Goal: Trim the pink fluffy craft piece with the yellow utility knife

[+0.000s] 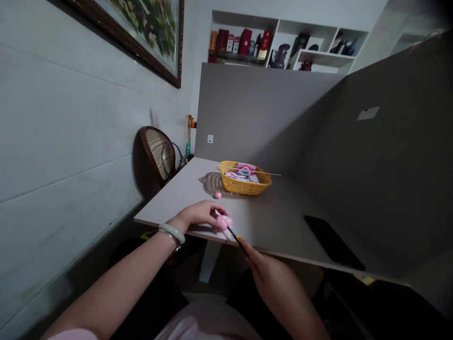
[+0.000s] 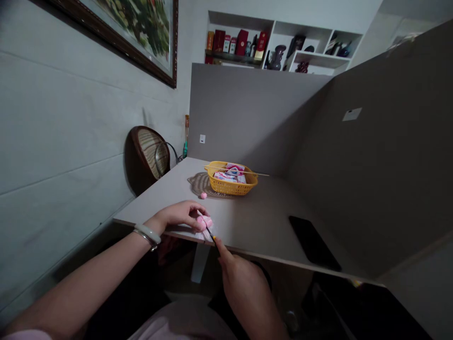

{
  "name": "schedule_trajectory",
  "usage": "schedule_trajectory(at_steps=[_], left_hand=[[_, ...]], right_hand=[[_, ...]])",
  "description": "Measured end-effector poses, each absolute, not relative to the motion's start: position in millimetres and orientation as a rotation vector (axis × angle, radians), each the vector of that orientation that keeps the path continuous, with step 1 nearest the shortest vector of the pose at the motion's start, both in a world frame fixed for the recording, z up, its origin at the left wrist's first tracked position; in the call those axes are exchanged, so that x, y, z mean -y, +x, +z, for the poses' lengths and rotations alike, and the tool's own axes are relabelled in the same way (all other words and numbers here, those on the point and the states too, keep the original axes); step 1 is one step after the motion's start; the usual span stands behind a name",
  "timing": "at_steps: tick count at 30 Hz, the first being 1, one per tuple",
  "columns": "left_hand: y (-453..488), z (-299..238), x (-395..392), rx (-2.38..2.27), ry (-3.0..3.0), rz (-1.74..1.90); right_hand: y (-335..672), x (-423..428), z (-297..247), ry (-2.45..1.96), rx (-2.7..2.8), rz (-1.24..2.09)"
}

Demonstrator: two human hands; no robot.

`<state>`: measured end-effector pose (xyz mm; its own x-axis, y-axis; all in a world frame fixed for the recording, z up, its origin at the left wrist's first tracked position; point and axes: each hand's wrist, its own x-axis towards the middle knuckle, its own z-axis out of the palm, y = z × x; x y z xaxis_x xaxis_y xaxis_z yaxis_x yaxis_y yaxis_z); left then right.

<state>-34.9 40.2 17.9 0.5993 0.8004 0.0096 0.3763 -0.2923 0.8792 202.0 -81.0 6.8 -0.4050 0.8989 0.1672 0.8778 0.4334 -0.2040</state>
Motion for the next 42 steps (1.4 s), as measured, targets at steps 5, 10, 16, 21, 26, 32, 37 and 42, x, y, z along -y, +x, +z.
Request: schedule_trajectory(at_steps=[5,10,16,21,26,32,37,42], left_hand=[[-34,19,-40,-0.947,1.844,0.602],[-34,19,-39,-0.941,1.825,0.601],[-34,19,-38,-0.962,1.842,0.619],[-35,15,-41,-0.959,1.833,0.602],[-36,13,-44,-0.95,1.845,0.606],[-37,13,-44,-0.971,1.852,0.618],[-36,15,-42,-0.963,1.866,0.59],[-36,17,-42,-0.996,1.842,0.641]], right_hand=[[188,74,8,-1.573,2.43,0.083],[202,79,10,-1.544,2.404,0.259],[192,72,8,-1.58,2.411,0.147],[199,77,10,-1.574,2.411,0.225],[199,77,12,-1.604,2.406,0.188],[193,71,12,-1.573,2.421,0.163],[198,78,15,-1.575,2.41,0.15],[188,70,17,-1.621,2.42,0.164]])
